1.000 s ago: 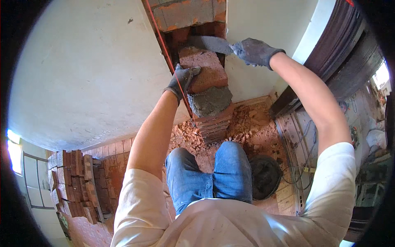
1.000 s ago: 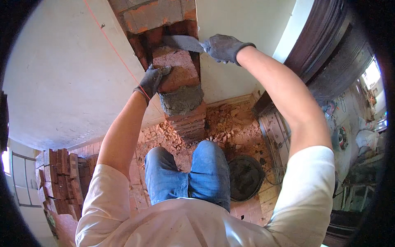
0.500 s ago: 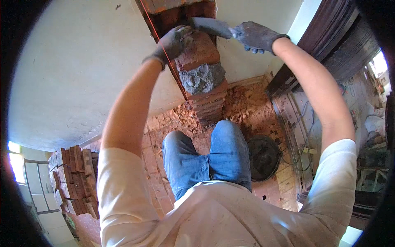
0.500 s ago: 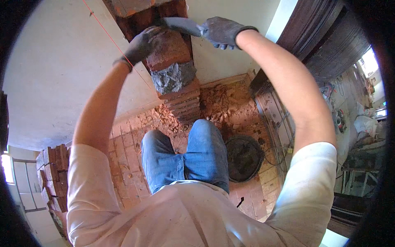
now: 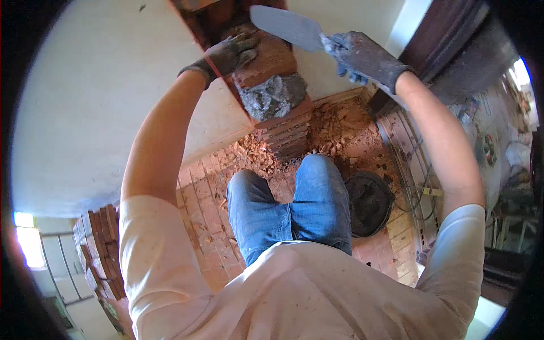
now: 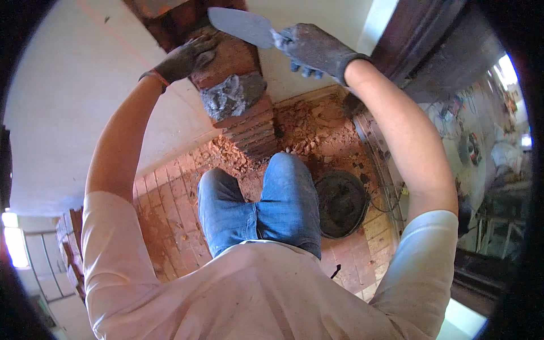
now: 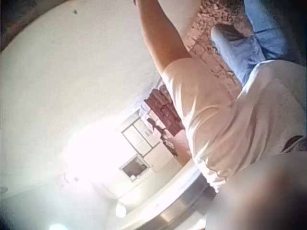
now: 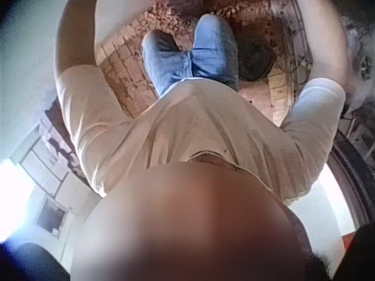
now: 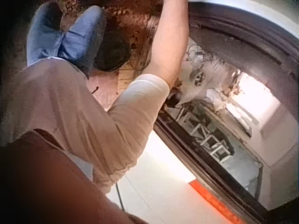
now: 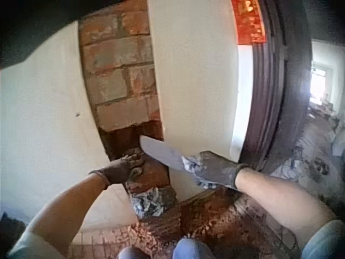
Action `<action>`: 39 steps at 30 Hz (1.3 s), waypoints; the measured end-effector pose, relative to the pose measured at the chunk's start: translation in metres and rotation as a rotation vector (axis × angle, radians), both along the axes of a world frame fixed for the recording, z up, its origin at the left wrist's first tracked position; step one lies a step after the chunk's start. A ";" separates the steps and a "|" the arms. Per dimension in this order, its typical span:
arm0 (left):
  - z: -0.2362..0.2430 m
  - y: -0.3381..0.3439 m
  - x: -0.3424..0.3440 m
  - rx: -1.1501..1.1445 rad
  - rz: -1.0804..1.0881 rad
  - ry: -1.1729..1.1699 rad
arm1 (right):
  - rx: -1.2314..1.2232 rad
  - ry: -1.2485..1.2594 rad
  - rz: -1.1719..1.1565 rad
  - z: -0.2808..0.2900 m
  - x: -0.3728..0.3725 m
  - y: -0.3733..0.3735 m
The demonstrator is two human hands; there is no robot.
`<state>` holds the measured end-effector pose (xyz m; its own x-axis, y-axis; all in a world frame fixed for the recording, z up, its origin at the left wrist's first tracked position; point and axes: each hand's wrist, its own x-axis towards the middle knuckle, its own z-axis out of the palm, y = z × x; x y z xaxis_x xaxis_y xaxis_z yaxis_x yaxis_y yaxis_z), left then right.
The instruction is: Laying bricks with mortar to build or repair a wall section.
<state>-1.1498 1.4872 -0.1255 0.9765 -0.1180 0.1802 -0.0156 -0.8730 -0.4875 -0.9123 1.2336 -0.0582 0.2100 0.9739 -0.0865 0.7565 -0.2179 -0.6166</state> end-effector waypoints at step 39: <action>0.027 -0.008 0.008 -0.016 -0.011 0.288 | -0.097 2.375 0.362 -0.102 -0.010 -0.002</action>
<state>-1.1414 1.4794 -0.0986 0.9864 -0.1287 -0.1023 -0.1612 -0.8793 -0.4481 -0.9225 1.2315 -0.1597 -0.3777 0.9145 0.1449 -0.9236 -0.3610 -0.1288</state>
